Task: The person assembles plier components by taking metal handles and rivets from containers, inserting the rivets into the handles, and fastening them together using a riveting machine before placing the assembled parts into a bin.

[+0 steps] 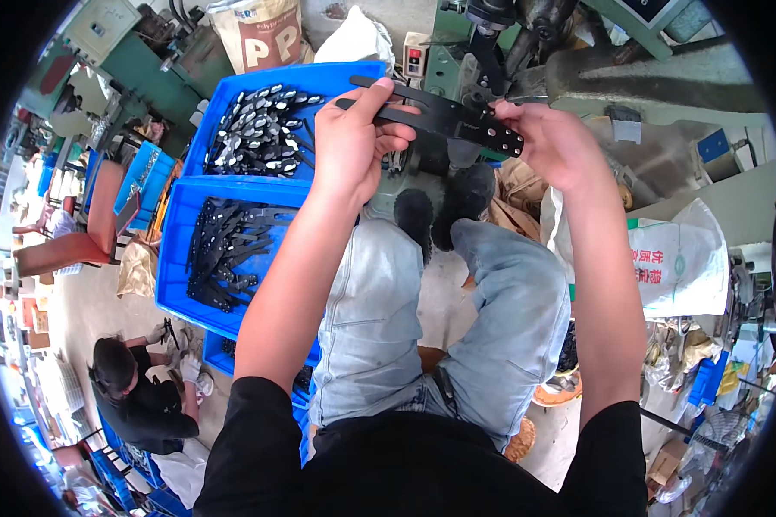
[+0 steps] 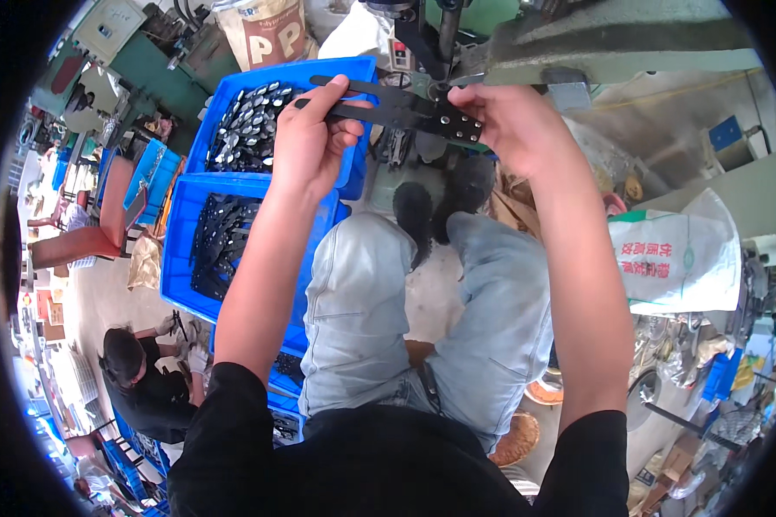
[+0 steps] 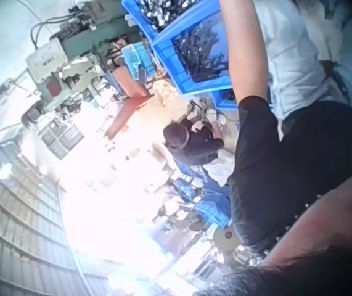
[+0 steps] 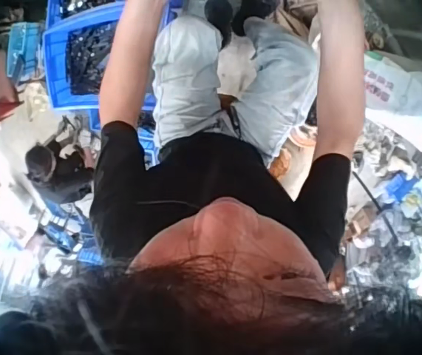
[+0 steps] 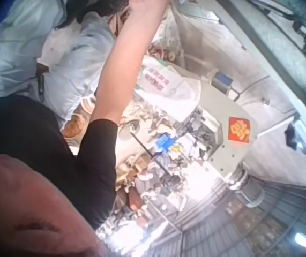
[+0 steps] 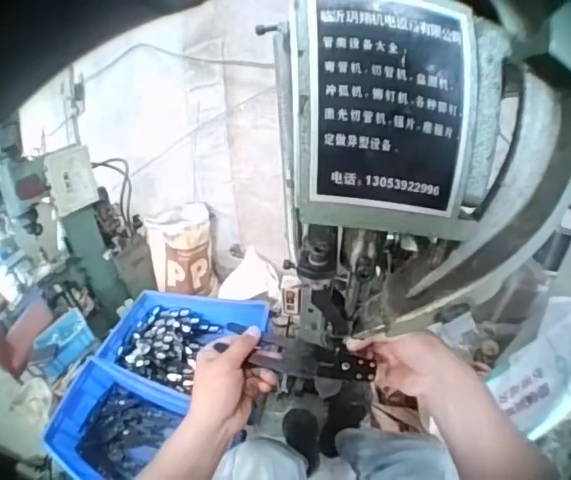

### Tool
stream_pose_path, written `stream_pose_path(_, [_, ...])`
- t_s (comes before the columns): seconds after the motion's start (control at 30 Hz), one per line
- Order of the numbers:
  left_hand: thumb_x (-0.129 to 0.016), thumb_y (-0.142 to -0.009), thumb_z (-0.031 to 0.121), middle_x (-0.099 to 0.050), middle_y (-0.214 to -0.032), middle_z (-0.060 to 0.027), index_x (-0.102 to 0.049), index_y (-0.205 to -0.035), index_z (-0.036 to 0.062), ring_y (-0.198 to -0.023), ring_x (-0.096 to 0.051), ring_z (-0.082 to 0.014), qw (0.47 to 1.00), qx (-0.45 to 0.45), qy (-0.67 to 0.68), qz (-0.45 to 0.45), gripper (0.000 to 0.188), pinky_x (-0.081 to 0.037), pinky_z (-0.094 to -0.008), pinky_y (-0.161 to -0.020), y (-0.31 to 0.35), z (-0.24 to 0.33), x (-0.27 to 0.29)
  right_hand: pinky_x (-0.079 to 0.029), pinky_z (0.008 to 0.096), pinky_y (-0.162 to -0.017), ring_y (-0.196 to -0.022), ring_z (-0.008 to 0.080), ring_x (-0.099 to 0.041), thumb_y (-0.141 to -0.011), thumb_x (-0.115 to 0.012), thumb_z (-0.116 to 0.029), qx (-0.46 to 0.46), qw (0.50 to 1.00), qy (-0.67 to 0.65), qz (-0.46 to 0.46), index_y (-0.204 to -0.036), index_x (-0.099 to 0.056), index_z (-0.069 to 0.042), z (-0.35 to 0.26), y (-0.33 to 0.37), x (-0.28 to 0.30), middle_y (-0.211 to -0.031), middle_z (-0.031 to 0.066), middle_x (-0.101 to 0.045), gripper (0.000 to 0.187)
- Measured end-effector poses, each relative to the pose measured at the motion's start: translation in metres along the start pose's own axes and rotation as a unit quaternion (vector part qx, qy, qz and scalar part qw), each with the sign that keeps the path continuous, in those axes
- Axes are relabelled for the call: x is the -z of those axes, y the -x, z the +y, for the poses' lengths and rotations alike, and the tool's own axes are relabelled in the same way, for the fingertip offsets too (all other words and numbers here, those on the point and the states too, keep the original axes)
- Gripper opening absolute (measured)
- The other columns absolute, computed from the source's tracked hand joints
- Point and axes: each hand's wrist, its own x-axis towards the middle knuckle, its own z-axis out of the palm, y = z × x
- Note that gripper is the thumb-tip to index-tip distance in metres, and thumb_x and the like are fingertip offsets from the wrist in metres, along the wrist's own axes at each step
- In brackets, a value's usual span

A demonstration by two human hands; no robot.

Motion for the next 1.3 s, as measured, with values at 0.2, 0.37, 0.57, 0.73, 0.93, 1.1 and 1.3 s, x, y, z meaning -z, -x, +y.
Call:
stream_pose_path(0.2, [-0.058,-0.095,0.017,-0.068,-0.078,-0.0152,-0.061,-0.085,-0.0038,-0.051,-0.062,-0.0144,1.0,0.011,0.011,0.001,0.023,-0.05,-0.0221,-0.044,0.0,-0.002,0.002,-0.048,0.0282,-0.083,-0.093,0.0152,-0.06,-0.085,-0.063,-0.008,-0.018,0.999,0.039,-0.008,-0.1,-0.066,0.001,-0.001,-0.008,-0.003,-0.098,0.0046,-0.064,0.017])
stream_pose_path(0.37, [-0.058,-0.095,0.017,-0.068,-0.078,-0.0152,-0.06,-0.086,-0.0042,-0.052,-0.063,-0.0143,1.0,0.012,0.0,0.007,0.023,-0.05,-0.022,-0.045,0.002,-0.002,0.0,-0.047,0.0257,-0.08,-0.086,0.0116,-0.058,-0.086,-0.064,-0.011,-0.036,0.995,0.092,0.001,-0.1,-0.066,0.0,-0.002,-0.014,0.001,-0.093,0.0018,-0.064,0.019])
stream_pose_path(0.57, [-0.057,-0.095,0.017,-0.068,-0.079,-0.0152,-0.06,-0.088,-0.0043,-0.054,-0.063,-0.0147,1.0,0.001,0.0,0.003,0.023,-0.051,-0.0218,-0.046,0.005,-0.003,-0.007,-0.037,0.0232,-0.066,-0.072,0.0069,-0.047,-0.086,-0.066,-0.016,0.044,0.982,0.177,0.046,-0.1,-0.066,-0.002,-0.01,0.019,0.037,-0.09,-0.0024,-0.06,0.02])
stream_pose_path(0.73, [-0.057,-0.097,0.023,-0.068,-0.082,-0.0164,-0.059,-0.092,-0.0039,-0.058,-0.066,-0.0175,0.997,-0.003,0.07,0.01,0.028,-0.053,-0.0231,-0.049,0.02,0.001,0.013,-0.032,0.0234,-0.057,-0.064,0.0052,-0.043,-0.083,-0.07,-0.021,0.09,0.973,0.197,0.083,-0.097,-0.066,-0.002,0.02,0.066,0.041,-0.073,-0.0042,-0.052,0.024])
stream_pose_path(0.93, [-0.051,-0.099,0.036,-0.067,-0.079,-0.0155,-0.058,-0.095,0.0004,-0.052,-0.059,-0.0164,0.99,-0.083,0.052,0.104,0.037,-0.045,-0.0272,-0.047,0.122,0.032,0.119,-0.032,0.0207,-0.057,-0.066,0.0037,-0.043,-0.087,-0.065,-0.022,0.014,0.922,0.318,0.22,-0.1,-0.066,-0.005,0.08,0.144,0.143,-0.076,-0.0053,-0.054,0.022])
stream_pose_path(1.1, [-0.048,-0.101,0.036,-0.063,-0.062,-0.0078,-0.061,-0.075,0.0025,-0.038,-0.047,-0.0093,0.912,-0.094,-0.273,0.29,0.044,-0.032,-0.021,-0.035,0.269,0.094,0.261,-0.033,0.0294,-0.053,-0.058,0.0101,-0.044,-0.09,-0.061,-0.027,0.009,0.818,0.534,0.212,-0.076,-0.058,-0.001,0.186,0.211,0.326,-0.064,-0.001,-0.048,0.029])
stream_pose_path(1.3, [-0.068,-0.088,0.037,-0.053,-0.053,-0.0049,-0.062,-0.066,-0.0025,-0.049,-0.051,-0.0093,0.715,0.11,-0.628,0.285,0.046,-0.04,-0.0295,-0.047,0.307,0.084,0.323,-0.043,0.0324,-0.039,-0.043,0.0155,-0.058,-0.075,-0.074,-0.011,-0.246,0.765,0.564,0.191,-0.066,-0.06,0.002,0.277,0.288,0.376,-0.057,0.0097,-0.061,0.021])
